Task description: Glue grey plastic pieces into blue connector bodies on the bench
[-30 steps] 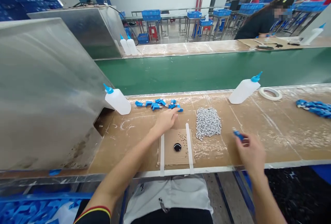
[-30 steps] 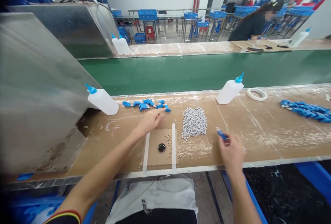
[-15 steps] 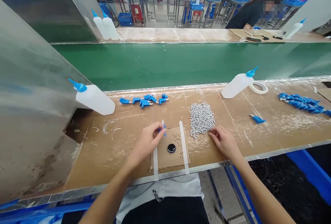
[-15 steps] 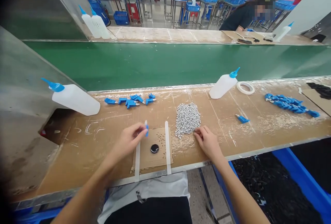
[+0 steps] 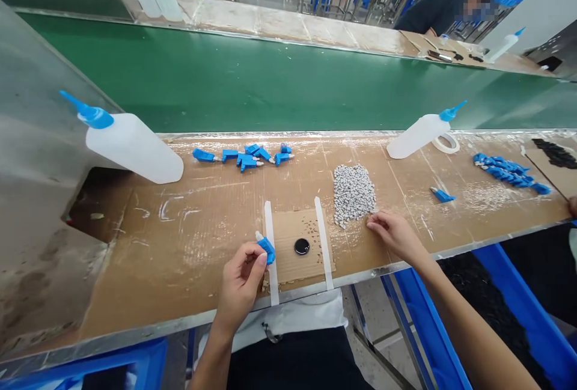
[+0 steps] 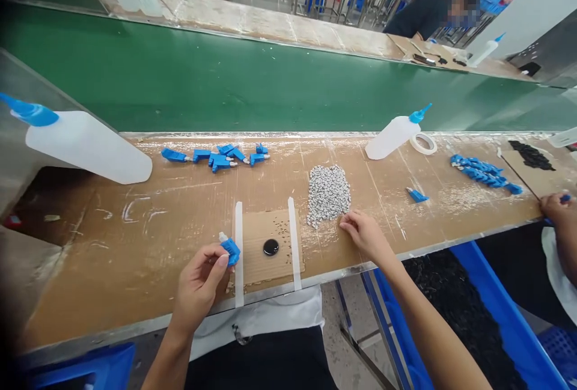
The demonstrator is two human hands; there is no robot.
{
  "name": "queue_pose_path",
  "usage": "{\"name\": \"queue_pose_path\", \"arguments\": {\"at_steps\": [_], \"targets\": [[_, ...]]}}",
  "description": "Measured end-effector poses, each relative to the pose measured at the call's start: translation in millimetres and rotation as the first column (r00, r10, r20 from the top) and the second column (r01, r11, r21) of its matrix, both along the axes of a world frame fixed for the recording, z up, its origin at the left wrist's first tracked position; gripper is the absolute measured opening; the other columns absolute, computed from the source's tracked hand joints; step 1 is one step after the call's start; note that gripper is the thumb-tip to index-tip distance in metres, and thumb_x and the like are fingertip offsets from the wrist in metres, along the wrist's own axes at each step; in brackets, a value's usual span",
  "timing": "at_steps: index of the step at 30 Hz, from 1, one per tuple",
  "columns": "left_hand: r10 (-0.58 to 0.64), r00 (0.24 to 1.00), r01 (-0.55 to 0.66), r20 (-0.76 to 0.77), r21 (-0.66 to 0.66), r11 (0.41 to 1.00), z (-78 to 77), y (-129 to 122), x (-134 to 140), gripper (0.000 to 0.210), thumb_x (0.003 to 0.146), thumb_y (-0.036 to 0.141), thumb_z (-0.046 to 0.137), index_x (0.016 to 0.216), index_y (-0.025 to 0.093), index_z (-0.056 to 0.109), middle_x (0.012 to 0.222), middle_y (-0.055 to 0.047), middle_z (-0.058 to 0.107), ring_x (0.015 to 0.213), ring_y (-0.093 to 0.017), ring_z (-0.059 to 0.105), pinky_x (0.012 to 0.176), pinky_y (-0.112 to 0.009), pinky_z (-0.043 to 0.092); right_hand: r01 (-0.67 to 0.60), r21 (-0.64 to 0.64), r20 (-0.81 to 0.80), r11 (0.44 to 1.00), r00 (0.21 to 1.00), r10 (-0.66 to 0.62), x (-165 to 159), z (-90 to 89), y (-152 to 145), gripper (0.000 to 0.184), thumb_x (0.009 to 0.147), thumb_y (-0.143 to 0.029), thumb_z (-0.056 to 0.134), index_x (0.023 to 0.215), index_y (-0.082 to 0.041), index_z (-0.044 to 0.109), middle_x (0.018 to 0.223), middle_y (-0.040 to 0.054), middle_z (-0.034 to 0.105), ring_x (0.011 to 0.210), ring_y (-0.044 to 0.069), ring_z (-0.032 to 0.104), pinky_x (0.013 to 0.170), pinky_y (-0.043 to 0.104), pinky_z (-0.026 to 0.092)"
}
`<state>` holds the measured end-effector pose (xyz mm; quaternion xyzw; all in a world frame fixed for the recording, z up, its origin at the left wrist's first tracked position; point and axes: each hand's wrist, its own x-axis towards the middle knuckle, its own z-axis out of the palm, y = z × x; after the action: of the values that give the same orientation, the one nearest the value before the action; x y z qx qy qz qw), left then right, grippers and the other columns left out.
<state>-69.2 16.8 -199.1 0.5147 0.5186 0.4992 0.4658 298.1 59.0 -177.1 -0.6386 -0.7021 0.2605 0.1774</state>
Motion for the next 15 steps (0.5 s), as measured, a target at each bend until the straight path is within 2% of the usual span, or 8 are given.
{"name": "queue_pose_path", "arguments": {"at_steps": [5,8,11,15], "targets": [[-0.02,1.0,0.02,0.005,0.033,0.999,-4.4,-5.3,-3.3,0.032,0.097,0.045,0.065,0.079,0.019,0.067,0.068,0.0,0.063,0.059,-0.013,0.06,0.054,-0.021,0.051,0.127,-0.095,-0.087,0.987,0.987,-0.136,0.6,3.4,2.1,0.04,0.088,-0.06,0.058,0.076,-0.023,0.066,0.067,0.0035,0.065,0.062,0.021,0.059,0.061,0.034,0.047],[-0.005,1.0,0.004,0.023,0.03,1.0,-3.0,-5.5,-4.7,0.034,0.097,0.048,0.065,0.079,0.019,0.065,0.064,0.001,0.062,0.056,-0.013,0.059,0.052,-0.022,0.051,0.113,-0.18,-0.128,0.977,0.982,-0.137,2.8,6.4,4.4,0.044,0.087,-0.064,0.056,0.08,-0.022,0.064,0.065,0.0023,0.062,0.059,0.019,0.057,0.058,0.032,0.045],[-0.007,0.999,0.007,0.036,0.022,1.0,-1.9,-5.8,-5.2,0.036,0.096,0.051,0.065,0.079,0.019,0.065,0.063,0.001,0.06,0.054,-0.013,0.056,0.049,-0.022,0.048,0.043,-0.204,-0.074,0.978,0.995,-0.059,2.4,11.5,9.3,0.035,0.088,-0.057,0.054,0.078,-0.023,0.06,0.064,0.0013,0.062,0.06,0.019,0.057,0.06,0.032,0.045],[-0.024,0.998,0.022,0.063,0.026,0.999,-4.3,-7.3,-4.9,0.033,0.096,0.048,0.065,0.08,0.019,0.066,0.064,0.002,0.059,0.054,-0.012,0.054,0.05,-0.022,0.047,-0.041,-0.193,0.131,0.98,0.989,0.068,0.3,17.9,16.6,0.021,0.087,-0.037,0.054,0.07,-0.025,0.055,0.062,0.001,0.061,0.061,0.019,0.058,0.061,0.031,0.043]]}}
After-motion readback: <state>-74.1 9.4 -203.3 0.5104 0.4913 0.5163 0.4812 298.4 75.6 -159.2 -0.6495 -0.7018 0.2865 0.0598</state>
